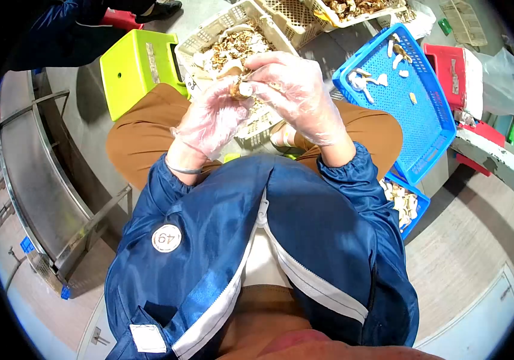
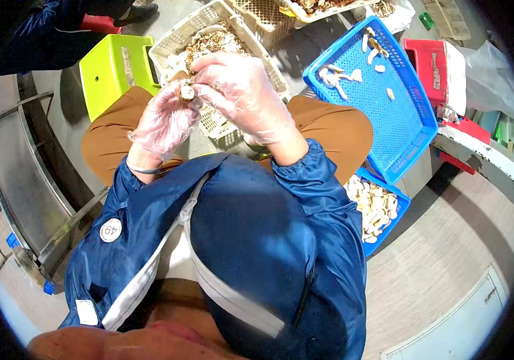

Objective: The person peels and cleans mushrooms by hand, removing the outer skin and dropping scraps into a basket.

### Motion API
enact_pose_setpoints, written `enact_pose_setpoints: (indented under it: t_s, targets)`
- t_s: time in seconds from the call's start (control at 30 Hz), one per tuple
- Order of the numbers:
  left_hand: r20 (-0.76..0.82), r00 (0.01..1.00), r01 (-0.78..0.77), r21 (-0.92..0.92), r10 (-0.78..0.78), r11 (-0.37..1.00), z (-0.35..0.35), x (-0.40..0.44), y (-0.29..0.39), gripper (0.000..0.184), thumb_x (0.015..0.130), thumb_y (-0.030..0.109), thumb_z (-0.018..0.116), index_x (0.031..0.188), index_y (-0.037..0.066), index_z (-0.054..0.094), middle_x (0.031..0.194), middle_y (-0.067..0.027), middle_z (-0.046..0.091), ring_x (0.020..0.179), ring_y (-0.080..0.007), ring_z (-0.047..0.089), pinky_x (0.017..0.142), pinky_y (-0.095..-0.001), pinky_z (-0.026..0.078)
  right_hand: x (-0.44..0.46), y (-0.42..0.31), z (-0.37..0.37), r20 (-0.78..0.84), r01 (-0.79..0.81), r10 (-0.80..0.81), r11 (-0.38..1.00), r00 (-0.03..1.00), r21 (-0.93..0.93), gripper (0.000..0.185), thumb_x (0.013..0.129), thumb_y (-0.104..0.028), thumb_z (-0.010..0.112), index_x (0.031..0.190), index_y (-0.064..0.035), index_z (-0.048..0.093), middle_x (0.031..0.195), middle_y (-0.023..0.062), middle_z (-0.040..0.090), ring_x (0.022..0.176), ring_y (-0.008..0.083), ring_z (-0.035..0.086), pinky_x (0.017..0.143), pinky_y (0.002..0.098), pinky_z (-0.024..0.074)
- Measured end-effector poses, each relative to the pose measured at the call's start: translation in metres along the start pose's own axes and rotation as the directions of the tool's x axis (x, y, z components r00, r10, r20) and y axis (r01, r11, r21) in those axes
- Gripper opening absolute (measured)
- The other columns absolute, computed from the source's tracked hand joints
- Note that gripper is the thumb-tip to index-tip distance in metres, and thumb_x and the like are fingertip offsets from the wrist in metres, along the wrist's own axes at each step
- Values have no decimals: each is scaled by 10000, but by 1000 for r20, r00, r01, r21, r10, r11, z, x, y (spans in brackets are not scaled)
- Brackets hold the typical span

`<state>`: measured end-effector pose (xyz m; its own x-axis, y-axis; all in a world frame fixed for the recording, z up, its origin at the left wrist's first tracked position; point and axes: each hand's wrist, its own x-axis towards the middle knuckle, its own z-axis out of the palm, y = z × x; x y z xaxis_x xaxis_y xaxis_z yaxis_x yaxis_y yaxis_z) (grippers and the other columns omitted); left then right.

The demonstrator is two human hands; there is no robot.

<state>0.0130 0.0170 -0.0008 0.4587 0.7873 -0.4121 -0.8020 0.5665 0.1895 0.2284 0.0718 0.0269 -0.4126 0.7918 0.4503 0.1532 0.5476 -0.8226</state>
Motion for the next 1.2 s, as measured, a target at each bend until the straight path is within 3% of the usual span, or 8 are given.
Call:
enact_pose_setpoints:
  t_s: [0.27,0.4,0.53,0.7,0.8,0.9,1.03,1.2]
  targets:
    - [37,998,56,-95,-53,994,-9,2,-3,302,1061,159,640,1332,26,629,1186,-154,722,1085,-295,728,867,-395,666,-6,8,7,-56,105,-121,968,991,-228,119,885,-139,777,953,-50,738,1030,86,766,947,314,744,831,432,581]
    - [38,994,107,-64,-104,992,-4,1,-3,263,1056,177,633,1264,19,659,1116,-133,723,956,-251,711,763,-374,632,-3,1,4,-58,76,-87,982,995,-171,84,908,-115,759,950,-48,731,952,117,752,884,333,741,797,441,576]
    - [3,983,185,1,-185,983,-4,-1,11,252,1058,227,606,1199,27,668,1020,-137,701,899,-244,687,715,-346,606,-2,-10,-7,54,-177,172,979,984,105,104,920,-103,741,953,-5,729,857,163,726,809,349,727,759,426,571]
    - [-201,979,109,321,-45,941,0,-7,18,210,1035,170,590,1156,12,657,959,-127,655,786,-237,645,638,-309,542,-6,-5,-12,142,-177,155,972,978,153,136,947,-127,733,977,5,737,931,149,765,856,286,723,796,386,548]
    - [-210,973,157,284,-98,946,13,-7,17,142,1006,138,586,1062,22,648,888,-106,603,731,-208,589,624,-300,514,-1,0,-16,72,-175,168,980,983,97,152,933,-148,745,978,-3,749,872,185,740,804,339,733,751,411,574]
    - [-131,985,144,249,-115,958,4,-8,16,122,984,145,590,931,37,607,868,-107,586,701,-192,570,610,-306,493,1,13,-20,-114,-178,159,967,981,-182,122,914,-151,742,942,-34,762,845,161,734,790,338,736,720,414,574]
    - [-295,953,147,239,-72,960,17,-10,16,134,990,162,591,947,37,605,864,-113,611,666,-200,582,617,-311,513,-2,10,-20,-182,-232,181,918,966,-322,81,913,-139,736,897,-61,749,822,133,721,778,352,721,711,432,567]
    - [-327,940,121,66,-93,990,21,-5,15,203,1045,240,570,1035,42,612,842,-123,667,588,-202,587,522,-296,509,-2,-6,-11,57,-48,68,954,996,-296,108,893,-102,785,939,-28,721,1042,127,733,866,311,732,750,390,577]
